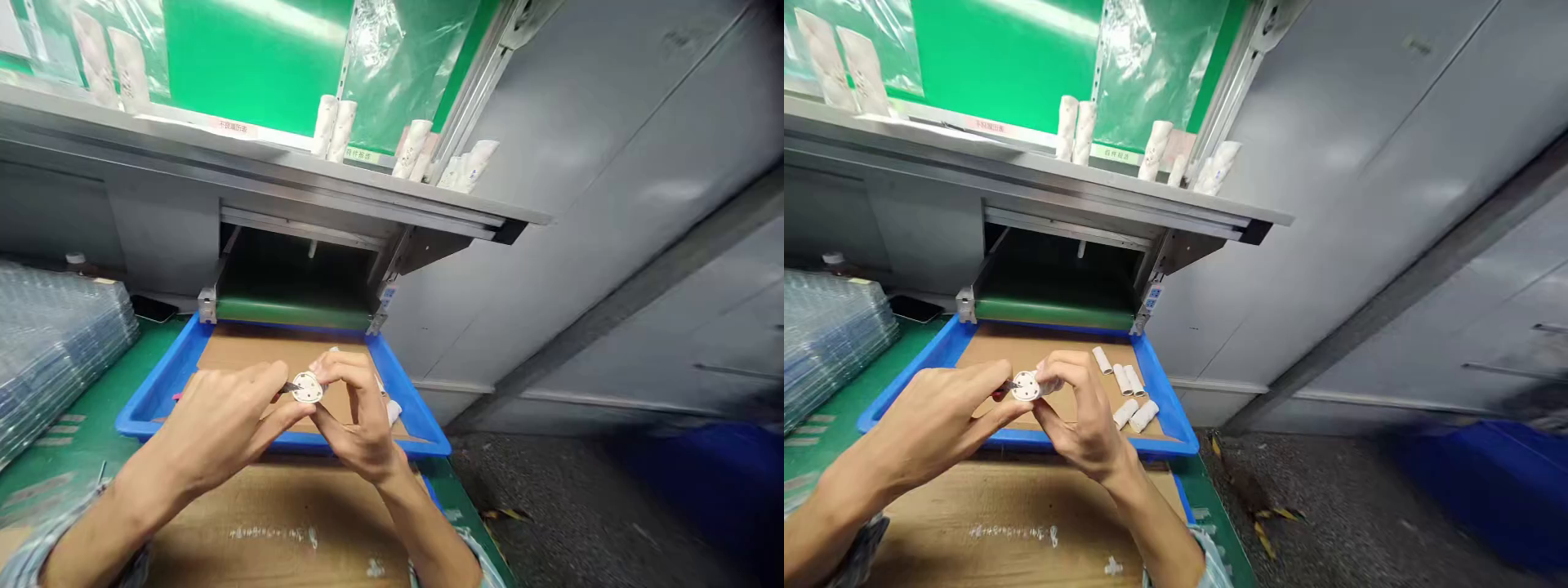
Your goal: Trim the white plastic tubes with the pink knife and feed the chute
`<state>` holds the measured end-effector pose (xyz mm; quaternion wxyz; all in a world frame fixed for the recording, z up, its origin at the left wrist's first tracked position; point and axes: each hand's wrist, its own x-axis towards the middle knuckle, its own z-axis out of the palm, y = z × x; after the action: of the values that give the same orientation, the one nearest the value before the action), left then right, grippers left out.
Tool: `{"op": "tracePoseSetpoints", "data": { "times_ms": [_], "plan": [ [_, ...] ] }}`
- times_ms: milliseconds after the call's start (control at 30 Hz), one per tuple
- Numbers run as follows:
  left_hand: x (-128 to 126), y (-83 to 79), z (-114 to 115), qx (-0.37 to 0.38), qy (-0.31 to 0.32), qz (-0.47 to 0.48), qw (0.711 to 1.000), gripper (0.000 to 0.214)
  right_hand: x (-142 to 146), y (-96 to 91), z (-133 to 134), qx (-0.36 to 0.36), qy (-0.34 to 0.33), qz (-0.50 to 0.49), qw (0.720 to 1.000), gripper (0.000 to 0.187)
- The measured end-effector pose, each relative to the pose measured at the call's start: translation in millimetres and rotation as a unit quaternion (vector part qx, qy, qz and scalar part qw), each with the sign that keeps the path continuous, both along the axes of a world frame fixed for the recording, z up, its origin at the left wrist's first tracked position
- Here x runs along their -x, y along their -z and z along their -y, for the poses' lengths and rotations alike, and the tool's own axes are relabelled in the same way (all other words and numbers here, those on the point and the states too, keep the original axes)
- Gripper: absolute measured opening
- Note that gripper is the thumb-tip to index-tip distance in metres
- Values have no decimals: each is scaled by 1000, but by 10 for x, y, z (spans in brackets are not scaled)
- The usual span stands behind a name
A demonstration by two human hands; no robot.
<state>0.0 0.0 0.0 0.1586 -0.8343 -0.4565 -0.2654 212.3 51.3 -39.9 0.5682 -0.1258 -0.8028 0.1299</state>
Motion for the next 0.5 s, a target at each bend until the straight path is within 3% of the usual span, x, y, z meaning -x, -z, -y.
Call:
{"op": "tracePoseSetpoints", "data": {
  "times_ms": [300, 500],
  "plan": [
    [28, -22, 9, -59, 73, 65, 993, 33, 19, 24, 44, 4, 17, -25, 1000, 51],
    [55, -23, -33, -75, 127, 89, 985, 23, 31, -32, 63, 48, -15, -25, 998, 46]
  ]
}}
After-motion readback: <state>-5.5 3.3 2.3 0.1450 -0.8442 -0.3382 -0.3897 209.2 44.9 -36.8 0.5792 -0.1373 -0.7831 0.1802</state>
